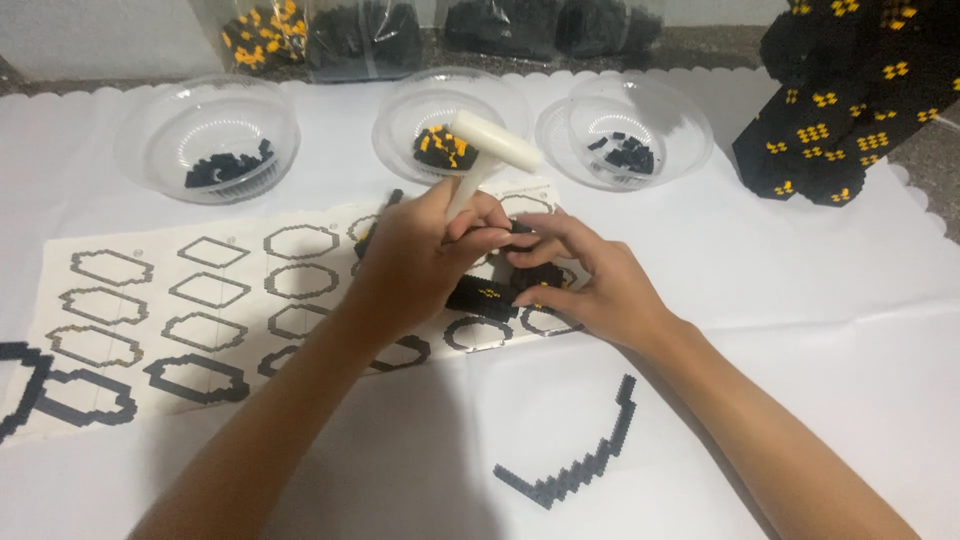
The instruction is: Assembling a complex 3D structure using interlocking plastic blocks and a small plastic hammer.
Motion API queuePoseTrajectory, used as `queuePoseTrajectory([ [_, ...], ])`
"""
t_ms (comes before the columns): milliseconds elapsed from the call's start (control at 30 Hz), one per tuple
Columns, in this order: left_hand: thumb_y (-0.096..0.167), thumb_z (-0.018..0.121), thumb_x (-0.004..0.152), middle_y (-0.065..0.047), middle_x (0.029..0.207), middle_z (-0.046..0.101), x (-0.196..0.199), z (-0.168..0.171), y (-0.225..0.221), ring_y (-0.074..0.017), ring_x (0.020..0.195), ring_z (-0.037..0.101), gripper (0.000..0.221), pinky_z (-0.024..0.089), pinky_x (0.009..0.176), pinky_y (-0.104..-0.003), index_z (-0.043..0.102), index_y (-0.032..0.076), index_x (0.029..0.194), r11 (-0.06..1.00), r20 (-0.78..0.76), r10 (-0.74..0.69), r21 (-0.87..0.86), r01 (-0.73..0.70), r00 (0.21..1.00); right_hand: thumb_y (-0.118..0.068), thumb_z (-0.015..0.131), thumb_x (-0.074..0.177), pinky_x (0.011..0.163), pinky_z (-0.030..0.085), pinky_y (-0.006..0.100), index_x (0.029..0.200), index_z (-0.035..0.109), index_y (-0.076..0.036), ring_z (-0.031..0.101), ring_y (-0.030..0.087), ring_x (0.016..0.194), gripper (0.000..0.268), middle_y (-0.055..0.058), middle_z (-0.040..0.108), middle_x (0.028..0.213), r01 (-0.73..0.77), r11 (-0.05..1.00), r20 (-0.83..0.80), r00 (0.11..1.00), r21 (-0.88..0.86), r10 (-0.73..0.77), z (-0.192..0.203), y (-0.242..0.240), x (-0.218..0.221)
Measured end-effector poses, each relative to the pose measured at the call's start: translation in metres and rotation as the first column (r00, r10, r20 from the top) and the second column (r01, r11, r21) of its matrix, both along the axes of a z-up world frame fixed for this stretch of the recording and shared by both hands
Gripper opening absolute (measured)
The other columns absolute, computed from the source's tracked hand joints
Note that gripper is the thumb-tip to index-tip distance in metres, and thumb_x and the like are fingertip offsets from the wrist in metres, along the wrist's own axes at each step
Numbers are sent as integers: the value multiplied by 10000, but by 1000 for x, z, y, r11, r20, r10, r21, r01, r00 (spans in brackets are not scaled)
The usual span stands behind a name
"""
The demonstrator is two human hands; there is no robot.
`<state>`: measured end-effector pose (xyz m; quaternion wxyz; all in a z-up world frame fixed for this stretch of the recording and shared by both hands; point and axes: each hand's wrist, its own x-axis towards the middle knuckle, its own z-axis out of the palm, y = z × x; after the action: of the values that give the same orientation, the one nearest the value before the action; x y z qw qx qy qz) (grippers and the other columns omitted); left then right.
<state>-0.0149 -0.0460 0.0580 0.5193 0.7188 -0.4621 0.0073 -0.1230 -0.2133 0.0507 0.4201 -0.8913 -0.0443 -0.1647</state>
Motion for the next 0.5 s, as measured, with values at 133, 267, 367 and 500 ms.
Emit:
queuePoseTrajectory([
  [133, 355, 570, 935, -73, 526, 515, -10, 30, 17, -216, 482, 560, 352, 470, 503, -298, 531, 44, 775, 982, 198, 80, 152, -111, 977, -52, 816, 617, 1141, 232, 488, 1245, 537, -54, 598, 249, 1140, 687, 68, 733, 991, -28, 1000, 28, 999, 5, 28, -10, -3, -1],
  [267, 269, 537, 923, -113, 600, 578, -18, 15, 51, -313, 609, 641, 250, 497, 552, -396, 545, 74, 767, 885, 156, 53, 450, -119, 986, -68, 816, 629, 1129, 238, 515, 1198, 592, -64, 597, 264, 1140, 611, 83, 712, 1058, -61, 998, 131, 989, -13, 62, -15, -6, 0],
  [367, 240, 543, 905, -84, 766, 618, -22, -14, 85, -271, 765, 677, 129, 527, 657, -375, 572, 126, 853, 743, 181, 38, 653, -149, 983, -78, 803, 671, 1103, 286, 511, 1142, 640, -71, 609, 271, 1123, 498, 96, 704, 1066, -93, 995, 213, 972, -36, 99, -21, -7, 4],
  [500, 311, 690, 808, -100, 793, 574, -30, -14, 117, -289, 821, 624, 353, 479, 812, -423, 576, 75, 1046, 832, 260, 121, 500, -240, 958, -39, 777, 695, 1093, 309, 484, 1061, 685, -49, 623, 300, 1108, 377, 129, 703, 1048, -113, 993, 221, 968, -26, 116, -16, -5, 4],
])
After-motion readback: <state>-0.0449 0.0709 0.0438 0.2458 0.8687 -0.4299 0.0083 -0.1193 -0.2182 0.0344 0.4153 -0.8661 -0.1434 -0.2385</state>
